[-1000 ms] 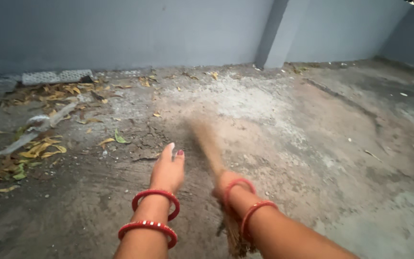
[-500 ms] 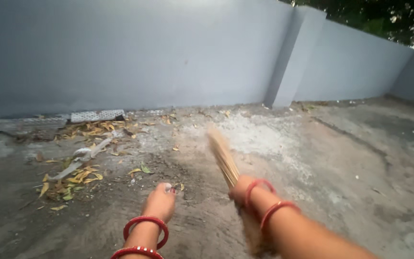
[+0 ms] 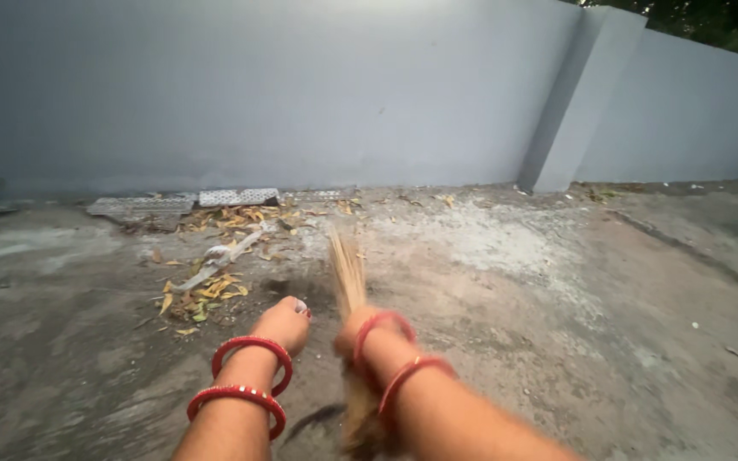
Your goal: The person uses a broom to sweep dry leaves and debris away from the gaps between concrete slabs and tiles on a floor.
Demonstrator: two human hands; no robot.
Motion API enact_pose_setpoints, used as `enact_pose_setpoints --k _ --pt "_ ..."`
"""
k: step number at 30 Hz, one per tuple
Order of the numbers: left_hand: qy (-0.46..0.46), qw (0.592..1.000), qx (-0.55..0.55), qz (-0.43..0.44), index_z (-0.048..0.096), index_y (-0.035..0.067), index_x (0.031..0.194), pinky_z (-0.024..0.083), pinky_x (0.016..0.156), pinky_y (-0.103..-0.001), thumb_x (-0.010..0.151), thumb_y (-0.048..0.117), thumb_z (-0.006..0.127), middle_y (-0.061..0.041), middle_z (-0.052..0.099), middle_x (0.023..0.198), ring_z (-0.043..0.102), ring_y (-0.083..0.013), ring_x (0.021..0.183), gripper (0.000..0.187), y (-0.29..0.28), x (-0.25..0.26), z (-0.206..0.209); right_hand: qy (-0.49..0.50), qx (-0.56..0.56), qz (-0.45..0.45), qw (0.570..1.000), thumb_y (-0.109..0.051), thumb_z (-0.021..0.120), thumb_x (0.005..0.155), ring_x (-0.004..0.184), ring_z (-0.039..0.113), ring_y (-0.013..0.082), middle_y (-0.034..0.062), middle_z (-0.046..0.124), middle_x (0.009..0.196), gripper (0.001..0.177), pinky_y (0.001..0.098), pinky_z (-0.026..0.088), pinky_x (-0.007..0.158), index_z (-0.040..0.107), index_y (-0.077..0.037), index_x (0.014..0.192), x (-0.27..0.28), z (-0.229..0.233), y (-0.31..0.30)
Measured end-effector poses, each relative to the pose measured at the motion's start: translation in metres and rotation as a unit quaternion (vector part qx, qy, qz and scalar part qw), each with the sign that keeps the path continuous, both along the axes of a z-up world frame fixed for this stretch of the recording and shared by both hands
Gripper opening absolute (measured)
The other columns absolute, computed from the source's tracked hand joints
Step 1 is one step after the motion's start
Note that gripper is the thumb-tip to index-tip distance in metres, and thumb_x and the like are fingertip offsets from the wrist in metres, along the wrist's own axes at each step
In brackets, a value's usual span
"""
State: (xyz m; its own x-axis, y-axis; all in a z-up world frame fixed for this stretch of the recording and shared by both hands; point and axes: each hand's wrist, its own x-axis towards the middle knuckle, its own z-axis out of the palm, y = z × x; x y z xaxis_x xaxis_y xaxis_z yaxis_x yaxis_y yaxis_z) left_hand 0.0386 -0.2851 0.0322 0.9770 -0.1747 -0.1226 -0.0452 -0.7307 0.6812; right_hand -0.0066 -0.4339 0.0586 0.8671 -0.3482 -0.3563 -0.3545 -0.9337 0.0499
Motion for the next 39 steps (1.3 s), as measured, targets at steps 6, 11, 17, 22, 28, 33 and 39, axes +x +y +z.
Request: enact_pose_setpoints --k 6,11,17,22,28,33,39 --pt "0.003 1.000 -0.014 -0.006 0.066 0.020 0.129 0.049 0.106 -0.046 0.098 0.034 0.058 -0.018 0.069 0.130 0.064 -0.0362 0.125 0.035 0.000 -0.004 0.016 -0.067 -0.015 0.052 0.996 -0.013 0.061 0.096 0.115 0.069 0.0293 0.0169 0.070 0.127 0.037 0.0410 0.056 0.098 0.064 -0.008 0.132 -0.050 0.099 -0.054" --pt "0.003 1.000 0.008 -0.021 0.067 0.018 0.127 0.049 0.106 -0.045 0.098 0.034 0.059 -0.017 0.068 0.130 0.063 -0.0359 0.125 0.035 -0.008 -0.018 0.031 -0.068 -0.077 0.063 0.993 -0.010 0.052 0.100 0.109 0.073 0.0236 0.0102 0.070 0.124 0.031 0.0373 0.062 0.089 0.058 -0.015 0.131 -0.088 0.135 -0.089" --pt "-0.002 0.998 0.041 -0.041 0.065 0.017 0.127 0.049 0.105 -0.045 0.097 0.035 0.058 -0.016 0.069 0.129 0.064 -0.0345 0.123 0.036 -0.014 -0.021 0.018 -0.088 -0.076 0.230 0.966 -0.028 0.070 0.093 0.117 0.061 0.0217 -0.0006 0.066 0.129 0.043 0.0417 0.050 0.097 0.059 -0.029 0.135 -0.078 0.095 -0.171" --pt "-0.013 0.992 0.121 -0.031 0.064 0.018 0.128 0.045 0.107 -0.047 0.097 0.037 0.059 -0.016 0.067 0.129 0.060 -0.0374 0.125 0.037 -0.023 -0.014 -0.001 0.073 0.007 0.232 0.970 -0.023 0.069 0.091 0.116 0.068 0.0207 0.0007 0.071 0.126 0.054 0.0383 0.054 0.101 0.057 -0.032 0.142 -0.065 0.009 -0.250" --pt "0.027 0.998 0.055 -0.020 0.062 0.016 0.128 0.049 0.102 -0.047 0.097 0.032 0.059 -0.016 0.068 0.124 0.064 -0.0365 0.119 0.035 -0.053 -0.025 -0.017 0.044 -0.036 0.094 0.994 -0.029 0.068 0.096 0.120 0.068 0.0241 0.0036 0.072 0.131 0.056 0.0409 0.053 0.103 0.050 -0.031 0.149 -0.039 -0.054 -0.332" --pt "-0.042 0.997 0.058 -0.028 0.064 0.017 0.128 0.048 0.101 -0.048 0.098 0.032 0.057 -0.018 0.069 0.124 0.062 -0.0377 0.119 0.034 -0.084 -0.033 -0.038 -0.080 -0.004 0.047 0.996 -0.024 0.068 0.094 0.120 0.066 0.0295 0.0099 0.070 0.130 0.055 0.0421 0.052 0.103 0.055 -0.030 0.148 -0.040 -0.067 -0.352" --pt "-0.113 0.993 -0.011 0.030 0.068 0.016 0.119 0.051 0.099 -0.046 0.096 0.022 0.056 -0.015 0.068 0.121 0.064 -0.0359 0.115 0.027 -0.085 -0.032 -0.029 -0.199 0.180 0.008 0.963 -0.020 0.068 0.091 0.115 0.066 0.0271 0.0085 0.069 0.128 0.051 0.0425 0.053 0.098 0.058 -0.021 0.141 -0.036 -0.079 -0.300"
